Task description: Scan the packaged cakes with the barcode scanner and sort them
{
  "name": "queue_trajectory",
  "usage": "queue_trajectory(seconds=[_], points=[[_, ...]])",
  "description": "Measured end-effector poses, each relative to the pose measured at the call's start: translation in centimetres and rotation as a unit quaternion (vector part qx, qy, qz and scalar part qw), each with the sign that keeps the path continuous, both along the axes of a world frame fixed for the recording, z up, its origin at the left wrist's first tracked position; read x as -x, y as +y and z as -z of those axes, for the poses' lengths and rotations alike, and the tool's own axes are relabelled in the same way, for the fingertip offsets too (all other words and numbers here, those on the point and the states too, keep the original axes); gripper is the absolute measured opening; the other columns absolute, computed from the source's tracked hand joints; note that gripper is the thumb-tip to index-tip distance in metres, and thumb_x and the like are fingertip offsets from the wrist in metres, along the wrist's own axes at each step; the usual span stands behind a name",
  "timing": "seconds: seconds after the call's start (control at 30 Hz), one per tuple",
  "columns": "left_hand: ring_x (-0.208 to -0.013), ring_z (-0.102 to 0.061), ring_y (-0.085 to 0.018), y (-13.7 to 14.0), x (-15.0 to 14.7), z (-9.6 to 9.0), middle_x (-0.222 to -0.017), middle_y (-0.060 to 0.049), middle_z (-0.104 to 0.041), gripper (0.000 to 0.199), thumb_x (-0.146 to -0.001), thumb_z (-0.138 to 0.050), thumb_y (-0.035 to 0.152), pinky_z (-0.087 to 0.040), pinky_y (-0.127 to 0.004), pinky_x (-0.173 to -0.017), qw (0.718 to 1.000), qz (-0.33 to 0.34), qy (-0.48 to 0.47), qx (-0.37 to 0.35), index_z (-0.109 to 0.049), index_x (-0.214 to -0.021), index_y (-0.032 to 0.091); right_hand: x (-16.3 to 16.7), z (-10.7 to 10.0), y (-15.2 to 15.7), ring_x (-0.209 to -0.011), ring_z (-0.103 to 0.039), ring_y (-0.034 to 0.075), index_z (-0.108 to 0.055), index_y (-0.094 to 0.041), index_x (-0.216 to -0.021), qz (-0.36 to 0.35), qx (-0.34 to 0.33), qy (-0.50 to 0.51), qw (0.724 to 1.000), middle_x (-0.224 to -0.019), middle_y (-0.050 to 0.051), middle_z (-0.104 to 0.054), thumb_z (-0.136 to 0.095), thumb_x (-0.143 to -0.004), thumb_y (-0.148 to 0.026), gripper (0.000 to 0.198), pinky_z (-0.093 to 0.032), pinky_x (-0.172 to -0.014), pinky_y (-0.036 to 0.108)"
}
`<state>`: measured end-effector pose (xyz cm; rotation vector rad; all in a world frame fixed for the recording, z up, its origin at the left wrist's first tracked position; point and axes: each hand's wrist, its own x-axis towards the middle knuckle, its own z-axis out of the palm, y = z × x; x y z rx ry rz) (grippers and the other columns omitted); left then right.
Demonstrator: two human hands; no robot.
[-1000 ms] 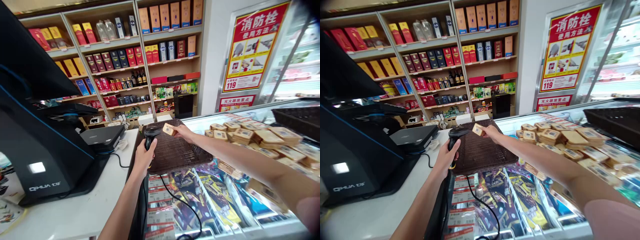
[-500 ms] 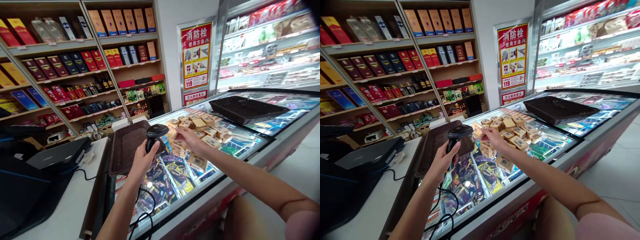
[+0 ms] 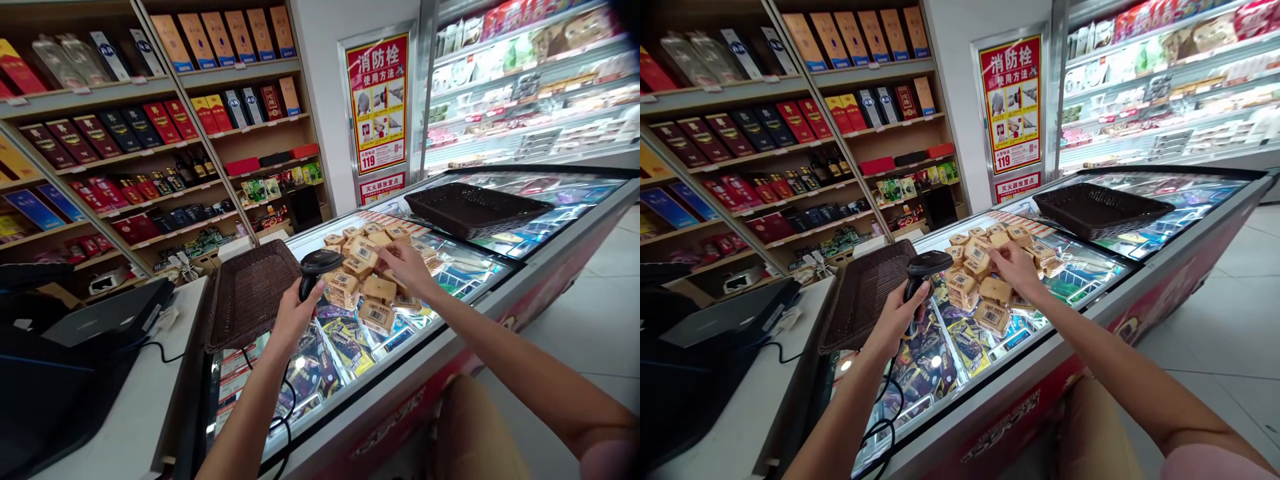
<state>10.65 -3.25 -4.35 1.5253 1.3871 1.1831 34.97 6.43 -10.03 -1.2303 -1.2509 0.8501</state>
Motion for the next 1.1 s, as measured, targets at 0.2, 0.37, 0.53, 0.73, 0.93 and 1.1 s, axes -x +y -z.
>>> queue_trajectory(seconds=[0.2,0.37,0.53,0.73,0.93,1.1], points=[[-0.046,-0.042,-0.008,0.2,1.5,1.1,-0.051,0.006,-0.046,0.047,-0.072,-0.07,0.063,-0.031,-0.02,-0.046,1.0,-0.015,-0.012,0.023,-0.052,-0.074,0.019,-3.8,1.1,0.5,-0.058,-0.07,0.021,-0.067,-0.019,-0.073,0.0,0.052,-0.1,0.994,-0.068,0.006,-0.074,-0.062,-0.084,-0.043,0.027,-0.056,-0.056,0.032],[-0.045,-0.042,-0.007,0.3,2.5,2.2,-0.055,0.007,-0.045,0.05,-0.067,-0.073,0.064,-0.032,-0.019,-0.043,0.997,-0.051,-0.056,0.031,-0.055,-0.078,0.018,-3.9,1.7,0.9,-0.06,-0.068,0.025,-0.064,-0.022,-0.052,0.034,0.048,-0.235,0.97,-0.055,0.007,-0.068,-0.056,-0.087,-0.047,0.043,-0.053,-0.066,0.036],[-0.044,-0.042,-0.007,0.2,3.0,2.5,-0.055,0.007,-0.045,0.051,-0.066,-0.074,0.064,-0.034,-0.019,-0.043,0.993,-0.065,-0.088,0.036,-0.055,-0.08,0.019,-3.3,2.1,1.1,-0.078,-0.069,0.03,-0.065,-0.023,-0.053,0.083,0.008,-0.35,0.933,-0.058,0.01,-0.067,-0.048,-0.091,-0.047,0.048,-0.049,-0.08,0.039],[-0.044,-0.043,-0.006,0.4,3.9,3.4,-0.054,0.007,-0.047,0.052,-0.066,-0.074,0.065,-0.033,-0.018,-0.042,0.99,-0.082,-0.103,0.045,-0.054,-0.079,0.019,-3.2,3.2,1.0,-0.104,-0.063,0.034,-0.074,-0.012,-0.092,0.145,-0.039,-0.404,0.902,-0.09,0.019,-0.072,-0.037,-0.097,-0.049,0.053,-0.047,-0.091,0.044],[-0.046,-0.045,-0.004,0.7,4.6,4.4,-0.071,0.003,-0.056,0.054,-0.063,-0.076,0.064,-0.034,-0.018,-0.042,0.985,-0.088,-0.142,0.042,-0.056,-0.079,0.017,-2.6,3.6,0.1,-0.105,-0.06,0.034,-0.071,-0.013,-0.108,0.196,-0.077,-0.415,0.885,-0.104,0.019,-0.067,-0.039,-0.097,-0.05,0.05,-0.047,-0.09,0.047],[-0.046,-0.046,-0.003,0.7,5.1,4.7,-0.08,0.002,-0.057,0.055,-0.063,-0.076,0.064,-0.035,-0.018,-0.042,0.98,-0.097,-0.168,0.04,-0.06,-0.085,0.016,0.9,2.0,-2.0,-0.108,-0.057,0.034,-0.066,-0.015,-0.111,0.238,-0.197,-0.383,0.871,-0.109,0.018,-0.064,-0.044,-0.097,-0.047,0.042,-0.045,-0.093,0.046]])
